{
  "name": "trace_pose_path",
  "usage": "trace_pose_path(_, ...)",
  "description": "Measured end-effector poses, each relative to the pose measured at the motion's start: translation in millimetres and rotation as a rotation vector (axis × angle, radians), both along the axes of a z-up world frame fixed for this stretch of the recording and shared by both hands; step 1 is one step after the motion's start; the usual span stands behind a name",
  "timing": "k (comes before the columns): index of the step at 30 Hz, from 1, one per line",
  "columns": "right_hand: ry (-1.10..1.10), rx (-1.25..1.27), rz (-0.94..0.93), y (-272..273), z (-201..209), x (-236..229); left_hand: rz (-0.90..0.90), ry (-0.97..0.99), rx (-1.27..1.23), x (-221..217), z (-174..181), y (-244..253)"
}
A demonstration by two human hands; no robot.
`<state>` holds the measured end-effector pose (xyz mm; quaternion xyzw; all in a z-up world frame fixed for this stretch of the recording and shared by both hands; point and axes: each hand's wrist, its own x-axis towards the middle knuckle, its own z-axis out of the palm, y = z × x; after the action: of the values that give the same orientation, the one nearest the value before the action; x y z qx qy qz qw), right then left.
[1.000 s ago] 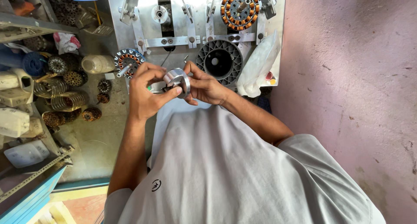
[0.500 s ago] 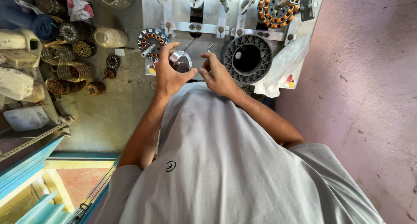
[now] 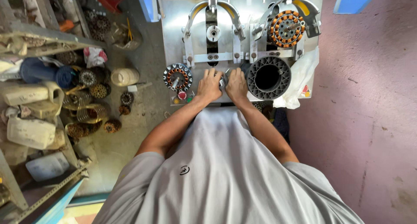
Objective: The person assembles a small motor component by hand, inserting a white plastic piece into a metal housing and tightening it. They repeatedly place the assembly into a machine fixture, press down to secure it, and remove it to continue adjustments.
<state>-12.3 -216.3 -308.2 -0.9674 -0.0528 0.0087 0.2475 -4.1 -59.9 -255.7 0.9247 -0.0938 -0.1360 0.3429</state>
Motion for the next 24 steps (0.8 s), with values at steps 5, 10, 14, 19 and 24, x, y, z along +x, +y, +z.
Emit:
trace_pose_path(5,-0.031,0.194,-0.185,15.3,4.4,-16.6,-0.07,-0.045,-0.012,3.9,-26.8,-2.2)
trace_pose_path(10,-0.137,0.397,-0.164,27.9,59.8,-8.6,-0.112,-0.02,-0.019,11.6,-4.5,-1.1)
trace_pose_path(14,-0.114,0.496,-0.134,36.1,109.4,18.5,-0.02,-0.181,-0.132,18.2,40.0,8.1)
trace_pose_path(19,-0.155,0.52,-0.126,36.8,116.8,112.1,0.292,-0.456,-0.329,65.2,76.9,32.5)
trace_pose_path(24,-0.181,0.387,-0.162,48.5,65.6,223.9,0.533,-0.519,-0.312,170.5,65.8,73.2)
